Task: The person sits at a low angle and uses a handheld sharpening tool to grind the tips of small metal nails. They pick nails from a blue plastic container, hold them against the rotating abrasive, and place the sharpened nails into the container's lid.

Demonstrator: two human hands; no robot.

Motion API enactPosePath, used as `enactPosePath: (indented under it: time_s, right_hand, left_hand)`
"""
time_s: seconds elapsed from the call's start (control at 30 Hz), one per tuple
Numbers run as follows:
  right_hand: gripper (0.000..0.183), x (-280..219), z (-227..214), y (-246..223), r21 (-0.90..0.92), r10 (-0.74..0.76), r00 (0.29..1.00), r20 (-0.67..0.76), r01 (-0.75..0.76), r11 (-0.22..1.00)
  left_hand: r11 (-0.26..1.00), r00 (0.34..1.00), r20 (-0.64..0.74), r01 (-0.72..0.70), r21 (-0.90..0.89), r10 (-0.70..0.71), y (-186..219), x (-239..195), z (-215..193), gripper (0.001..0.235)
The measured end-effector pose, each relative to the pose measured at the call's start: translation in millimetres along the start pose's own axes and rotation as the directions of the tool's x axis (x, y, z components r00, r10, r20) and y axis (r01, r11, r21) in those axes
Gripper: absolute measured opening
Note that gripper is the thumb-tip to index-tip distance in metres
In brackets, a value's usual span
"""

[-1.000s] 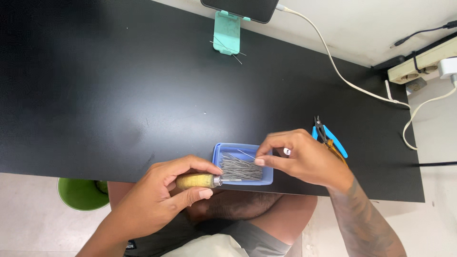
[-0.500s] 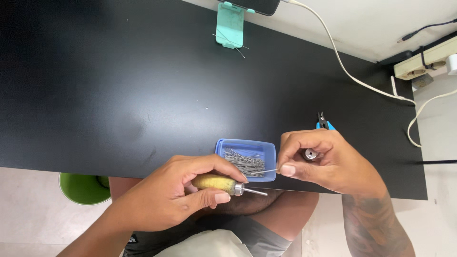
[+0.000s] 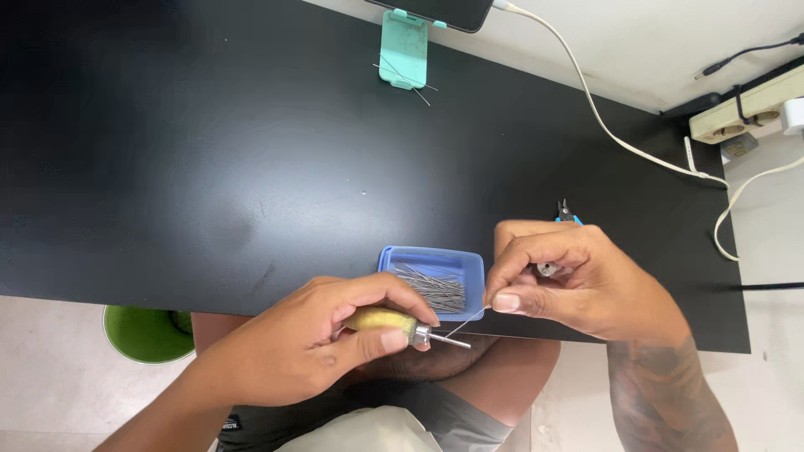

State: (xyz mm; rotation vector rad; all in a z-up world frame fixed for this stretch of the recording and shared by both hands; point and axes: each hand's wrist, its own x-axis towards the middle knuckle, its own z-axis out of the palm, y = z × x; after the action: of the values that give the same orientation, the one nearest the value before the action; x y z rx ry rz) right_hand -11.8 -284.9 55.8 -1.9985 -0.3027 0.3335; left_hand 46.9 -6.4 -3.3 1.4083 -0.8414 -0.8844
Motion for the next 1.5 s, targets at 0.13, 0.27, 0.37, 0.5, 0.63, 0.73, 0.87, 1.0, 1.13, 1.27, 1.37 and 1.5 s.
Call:
enactPosePath:
  time_s: [0.13, 0.27, 0.37, 0.5, 0.63, 0.73, 0.87, 1.0, 1.13, 1.27, 1.37, 1.5]
  right_hand:
    - [0.013, 8.1, -5.5, -9.9, -0.098, -0.006, 0.998, 0.068, 0.012, 0.995]
    - [0.014, 11.5, -6.2, -14.8, -0.145, -0.018, 0.995, 0.103, 0.033, 0.989]
    - [0.014, 10.7, -6.4, -12.7, -0.114, -0.003, 0.996, 0.084, 0.012, 0.993]
    - [0.016, 5.9, -5.6, -2.5, -0.149, 0.010, 0.998, -0.058, -0.018, 0.989]
    - [0.012, 3.2, 24.4, 20.5, -0.379, 0.045, 0.953, -0.299, -0.162, 0.911]
    - [0.010, -0.6, 59.6, 43.1, -0.431, -0.023, 0.906, -0.422, -0.178, 0.884]
    - [0.029, -8.6, 58.5, 39.3, -0.523, 0.004, 0.899, -0.439, -0.259, 0.812]
    - [0.054, -17.6, 41.6, 33.9, -0.404, 0.127, 0.871, -0.474, -0.343, 0.848]
    - [0.103, -27.6, 40.1, 58.8, -0.246, 0.337, 0.867, -0.368, -0.440, 0.863]
    - [0.122, -28.2, 57.1, 63.4, -0.164, 0.450, 0.824, -0.345, -0.525, 0.835]
    - [0.126, -30.4, 66.2, 71.8, -0.238, 0.466, 0.809, -0.359, -0.562, 0.792]
    - [0.112, -33.9, 72.2, 83.6, -0.390, 0.296, 0.881, -0.368, -0.435, 0.812]
  left_hand:
    - [1.000, 1.000, 0.017, 0.019, 0.011, -0.019, 6.6, 6.0, 2.1, 0.024]
    - [0.998, 1.000, 0.024, 0.008, 0.063, -0.009, 8.4, 7.4, 2.0, 0.023]
    - [0.988, 0.994, -0.013, 0.107, 0.115, -0.106, 8.6, 5.6, 1.3, 0.024]
    - [0.952, 0.929, -0.227, 0.305, 0.015, -0.294, -4.1, 2.0, 3.8, 0.015]
    - [0.921, 0.791, -0.565, 0.367, 0.131, -0.235, -29.1, -0.9, 6.9, 0.015]
    - [0.897, 0.758, -0.579, 0.431, 0.096, -0.302, -29.5, -2.0, 8.8, 0.016]
    - [0.918, 0.800, -0.570, 0.349, 0.186, -0.189, -43.9, 0.1, 9.5, 0.012]
    - [0.931, 0.863, -0.460, 0.320, 0.175, -0.210, -37.3, 8.4, 5.7, 0.064]
    - [0.879, 0.914, -0.357, 0.323, 0.350, -0.194, -52.0, 16.9, 1.4, 0.073]
    - [0.872, 0.926, -0.335, 0.303, 0.384, -0.174, -52.3, 24.2, -1.7, 0.077]
    - [0.858, 0.956, -0.284, 0.201, 0.473, -0.068, -56.4, 28.3, -2.0, 0.078]
    - [0.838, 0.972, -0.217, 0.188, 0.512, -0.086, -52.8, 30.6, -0.5, 0.060]
